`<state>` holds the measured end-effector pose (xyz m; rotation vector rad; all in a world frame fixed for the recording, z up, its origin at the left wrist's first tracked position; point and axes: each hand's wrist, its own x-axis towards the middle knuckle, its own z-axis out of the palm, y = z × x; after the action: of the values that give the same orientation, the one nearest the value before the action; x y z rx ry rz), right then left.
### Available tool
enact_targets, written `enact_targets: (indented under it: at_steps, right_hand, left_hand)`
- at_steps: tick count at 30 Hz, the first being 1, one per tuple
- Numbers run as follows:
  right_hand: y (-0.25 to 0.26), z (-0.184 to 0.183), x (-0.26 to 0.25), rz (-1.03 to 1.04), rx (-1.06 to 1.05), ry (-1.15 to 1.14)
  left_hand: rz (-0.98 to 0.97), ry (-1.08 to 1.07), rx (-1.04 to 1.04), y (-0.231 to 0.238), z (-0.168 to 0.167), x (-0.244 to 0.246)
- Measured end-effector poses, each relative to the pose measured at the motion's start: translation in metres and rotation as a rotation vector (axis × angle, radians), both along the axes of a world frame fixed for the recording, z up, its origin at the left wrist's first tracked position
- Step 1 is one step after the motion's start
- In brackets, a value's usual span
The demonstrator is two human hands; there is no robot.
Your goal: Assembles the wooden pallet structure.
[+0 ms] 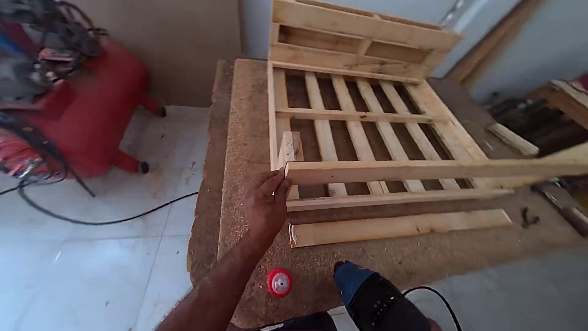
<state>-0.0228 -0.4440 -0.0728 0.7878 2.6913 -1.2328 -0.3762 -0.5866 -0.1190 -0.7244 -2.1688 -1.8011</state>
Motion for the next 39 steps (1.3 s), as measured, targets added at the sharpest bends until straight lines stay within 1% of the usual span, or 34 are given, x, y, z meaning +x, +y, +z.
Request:
enact_targets:
  at_steps: [2, 3, 4, 5, 7, 8, 10, 11, 13, 14, 16, 17, 18, 20, 22, 23, 25, 26, 28, 30, 31, 36, 39]
  right_hand:
    - [-0.018, 0.031, -0.013, -0.041, 0.034, 0.017]
    - [-0.025, 0.049, -0.022, -0.051, 0.047, -0.018]
    - [-0.029, 0.063, -0.03, -0.056, 0.054, -0.058]
    - [-0.03, 0.07, -0.034, -0.049, 0.069, -0.075]
    - [-0.029, 0.076, -0.038, -0.014, 0.15, -0.055]
    - [-0.029, 0.077, -0.039, 0.015, 0.214, -0.035]
    - [-0.028, 0.073, -0.041, 0.131, 0.414, 0.09]
    - [-0.027, 0.074, -0.045, 0.208, 0.511, 0.173]
    - [-0.026, 0.065, -0.055, 0.291, 0.751, 0.348]
    - [-0.027, 0.061, -0.059, 0.315, 0.827, 0.409]
    - [-0.03, 0.055, -0.065, 0.36, 0.937, 0.464]
    - [-0.032, 0.053, -0.068, 0.378, 0.979, 0.475]
    - [-0.033, 0.052, -0.071, 0.392, 1.013, 0.484]
    - [-0.035, 0.05, -0.076, 0.424, 1.043, 0.493]
    - [-0.037, 0.05, -0.08, 0.441, 1.056, 0.483]
    - [-0.037, 0.049, -0.083, 0.442, 1.059, 0.483]
    - [-0.039, 0.047, -0.087, 0.433, 1.064, 0.482]
    - [-0.04, 0.046, -0.088, 0.427, 1.067, 0.482]
    - [-0.043, 0.045, -0.092, 0.421, 1.069, 0.482]
    - [-0.046, 0.046, -0.097, 0.422, 1.067, 0.49]
    - [-0.047, 0.047, -0.099, 0.423, 1.065, 0.494]
    - [-0.052, 0.046, -0.108, 0.416, 1.076, 0.522]
    - [-0.052, 0.043, -0.111, 0.414, 1.097, 0.51]
  left_hand:
    - [-0.032, 0.018, -0.007, -0.002, -0.001, -0.003]
    - [-0.053, 0.018, -0.022, -0.005, 0.0, -0.004]
    - [-0.082, 0.011, -0.063, -0.01, 0.004, -0.007]
    - [-0.123, -0.005, -0.122, -0.018, 0.01, -0.013]
    - [-0.249, -0.107, -0.234, -0.033, 0.029, -0.041]
    - [-0.303, -0.17, -0.253, -0.036, 0.038, -0.062]
    - [-0.398, -0.316, -0.245, -0.027, 0.05, -0.1]
    - [-0.458, -0.351, -0.233, -0.017, 0.056, -0.113]
    - [-0.612, -0.313, -0.226, 0.007, 0.066, -0.123]
    - [-0.675, -0.259, -0.211, 0.019, 0.066, -0.123]
    - [-0.747, -0.173, -0.195, 0.035, 0.061, -0.121]
    - [-0.767, -0.151, -0.223, 0.036, 0.062, -0.122]
    - [-0.77, -0.122, -0.296, 0.035, 0.067, -0.125]
    - [-0.76, 0.007, -0.527, 0.032, 0.086, -0.135]
    - [-0.783, 0.195, -0.704, 0.039, 0.112, -0.144]
    - [-0.811, 0.291, -0.778, 0.048, 0.125, -0.144]
    - [-0.907, 0.455, -0.941, 0.07, 0.148, -0.127]
    - [-0.977, 0.481, -1.046, 0.081, 0.155, -0.113]
    - [-1.1, 0.408, -1.255, 0.1, 0.156, -0.091]
    - [-1.14, 0.383, -1.401, 0.11, 0.152, -0.085]
    - [-1.138, 0.369, -1.416, 0.111, 0.15, -0.086]
    - [-1.136, 0.284, -1.324, 0.108, 0.145, -0.091]
    - [-1.153, 0.251, -1.309, 0.107, 0.145, -0.091]
